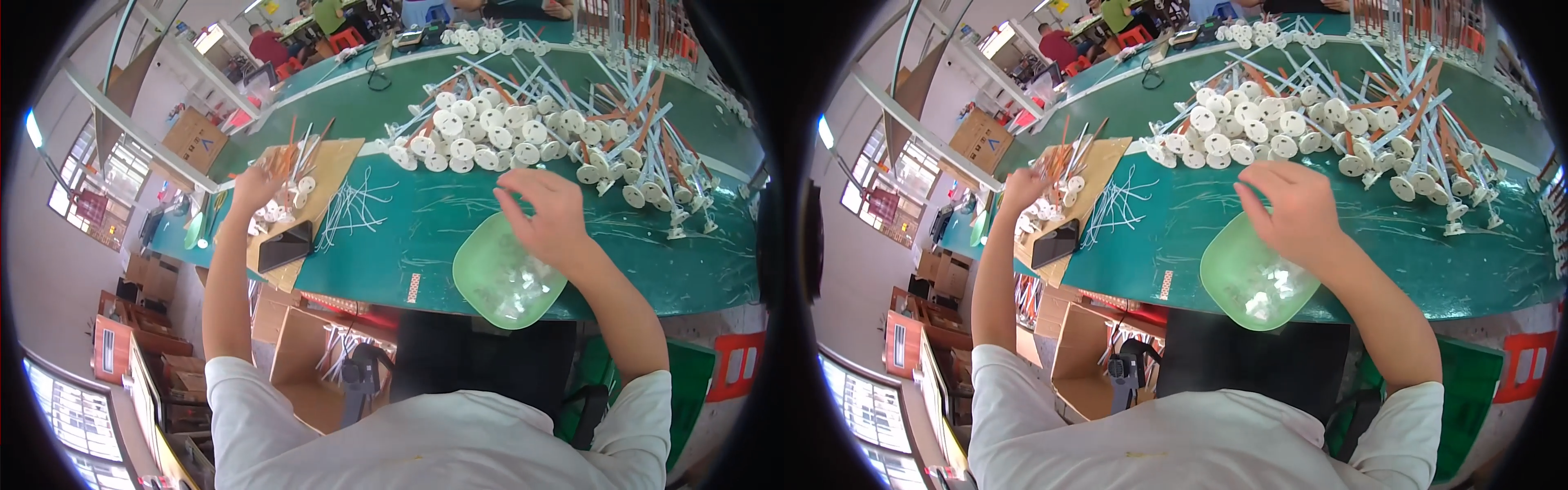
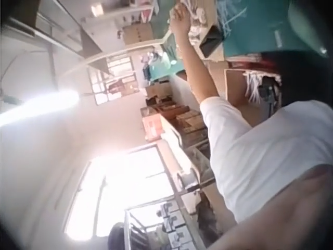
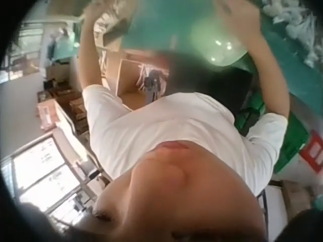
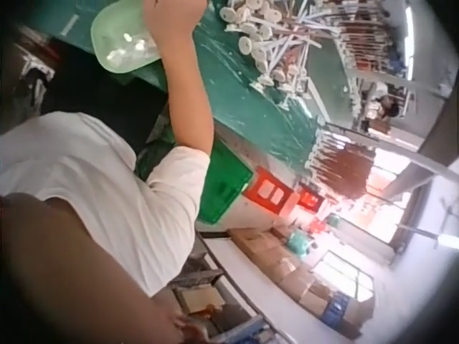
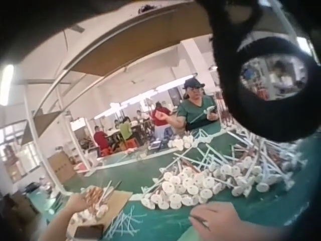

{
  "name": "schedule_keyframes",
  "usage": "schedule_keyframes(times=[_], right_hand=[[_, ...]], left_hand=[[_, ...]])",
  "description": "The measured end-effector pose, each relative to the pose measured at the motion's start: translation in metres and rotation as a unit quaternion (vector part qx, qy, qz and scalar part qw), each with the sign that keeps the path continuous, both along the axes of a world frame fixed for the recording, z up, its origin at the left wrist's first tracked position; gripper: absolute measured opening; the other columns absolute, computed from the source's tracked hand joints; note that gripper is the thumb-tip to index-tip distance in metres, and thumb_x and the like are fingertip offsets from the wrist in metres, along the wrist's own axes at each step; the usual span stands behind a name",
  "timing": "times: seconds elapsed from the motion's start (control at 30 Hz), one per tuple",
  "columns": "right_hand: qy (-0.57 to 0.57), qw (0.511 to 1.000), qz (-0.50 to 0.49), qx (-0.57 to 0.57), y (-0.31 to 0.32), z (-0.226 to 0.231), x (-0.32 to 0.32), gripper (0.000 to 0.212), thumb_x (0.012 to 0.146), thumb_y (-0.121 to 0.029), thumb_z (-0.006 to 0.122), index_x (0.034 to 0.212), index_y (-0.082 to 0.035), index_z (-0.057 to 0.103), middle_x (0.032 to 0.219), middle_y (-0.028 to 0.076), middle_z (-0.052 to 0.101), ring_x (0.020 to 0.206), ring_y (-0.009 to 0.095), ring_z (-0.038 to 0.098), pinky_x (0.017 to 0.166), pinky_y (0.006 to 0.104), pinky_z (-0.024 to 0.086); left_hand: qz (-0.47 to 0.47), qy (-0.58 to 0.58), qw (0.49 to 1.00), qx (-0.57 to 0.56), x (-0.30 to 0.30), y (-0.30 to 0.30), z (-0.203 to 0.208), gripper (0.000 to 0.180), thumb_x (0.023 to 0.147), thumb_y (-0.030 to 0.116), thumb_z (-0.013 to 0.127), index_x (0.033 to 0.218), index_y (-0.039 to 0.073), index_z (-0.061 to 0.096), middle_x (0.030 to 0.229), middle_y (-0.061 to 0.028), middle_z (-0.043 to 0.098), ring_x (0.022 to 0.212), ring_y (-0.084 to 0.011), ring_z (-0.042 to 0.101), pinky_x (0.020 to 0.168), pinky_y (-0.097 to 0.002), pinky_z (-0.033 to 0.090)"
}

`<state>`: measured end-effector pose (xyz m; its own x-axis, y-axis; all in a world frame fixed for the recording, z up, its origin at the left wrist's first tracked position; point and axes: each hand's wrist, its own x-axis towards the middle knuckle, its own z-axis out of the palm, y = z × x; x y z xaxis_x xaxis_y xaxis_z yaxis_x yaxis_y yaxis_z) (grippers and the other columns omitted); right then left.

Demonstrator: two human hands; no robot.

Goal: Assembling LED light components by attaching light strips to plastic bases.

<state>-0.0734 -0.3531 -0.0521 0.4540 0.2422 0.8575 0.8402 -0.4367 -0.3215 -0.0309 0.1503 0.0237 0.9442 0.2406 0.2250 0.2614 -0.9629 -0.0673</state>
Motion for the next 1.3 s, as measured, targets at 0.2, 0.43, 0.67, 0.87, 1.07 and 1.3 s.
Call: schedule_keyframes(times=[0.2,0.43,0.67,0.87,1.07,1.3], right_hand=[[-0.017,1.0,0.005,-0.022,0.0,0.0,-0.004,0.014,0.074,-0.004,0.075,0.086,-0.002,0.068,0.088,0.01,0.071,0.075,0.027,0.069,0.065,0.0338,0.056],[0.005,0.998,0.015,-0.066,-0.002,-0.004,-0.002,0.015,0.073,-0.003,0.075,0.085,-0.002,0.068,0.087,0.01,0.07,0.072,0.026,0.067,0.062,0.0341,0.055],[-0.005,0.998,0.025,-0.066,-0.001,-0.004,-0.002,0.015,0.072,-0.003,0.076,0.084,-0.003,0.067,0.086,0.009,0.069,0.069,0.024,0.066,0.059,0.0326,0.054],[-0.036,0.998,0.025,-0.041,0.002,-0.001,0.0,0.016,0.071,-0.002,0.076,0.084,-0.003,0.067,0.087,0.008,0.069,0.071,0.024,0.066,0.06,0.0327,0.055],[-0.081,0.997,0.015,0.005,0.001,0.004,0.0,0.025,0.068,-0.002,0.078,0.091,-0.003,0.068,0.094,0.01,0.069,0.076,0.026,0.067,0.064,0.0331,0.055],[-0.148,0.987,0.055,-0.004,-0.004,0.008,0.003,0.036,0.062,-0.005,0.082,0.097,-0.002,0.071,0.098,0.01,0.069,0.08,0.029,0.066,0.066,0.0339,0.056]], left_hand=[[0.005,0.022,0.995,0.095,-0.014,-0.075,-0.005,0.048,0.075,0.035,0.07,0.109,0.002,0.065,0.102,-0.0209,0.068,0.098,-0.0371,0.065,0.085,-0.0474,0.052],[-0.404,-0.094,0.908,-0.055,0.023,-0.208,-0.026,0.041,0.076,0.021,0.072,0.114,0.007,0.065,0.108,-0.0168,0.068,0.1,-0.035,0.065,0.088,-0.0431,0.052],[-0.35,-0.088,0.932,-0.033,0.01,-0.194,-0.025,0.025,0.077,0.014,0.076,0.098,0.002,0.07,0.096,-0.016,0.07,0.092,-0.035,0.066,0.082,-0.0408,0.053],[-0.21,-0.256,0.932,-0.15,-0.069,-0.113,-0.018,0.022,0.081,0.0,0.071,0.102,0.002,0.069,0.098,-0.0137,0.072,0.092,-0.0229,0.07,0.08,-0.0327,0.053],[-0.337,-0.092,0.574,-0.741,-0.068,-0.187,-0.057,0.044,0.093,0.004,0.061,0.135,0.008,0.047,0.125,-0.0257,0.06,0.117,-0.0376,0.059,0.104,-0.0436,0.046],[-0.383,0.148,0.325,-0.852,-0.044,-0.307,-0.08,0.052,0.091,0.007,0.066,0.137,-0.004,0.045,0.129,-0.0186,0.059,0.12,-0.0258,0.058,0.105,-0.0427,0.045]])
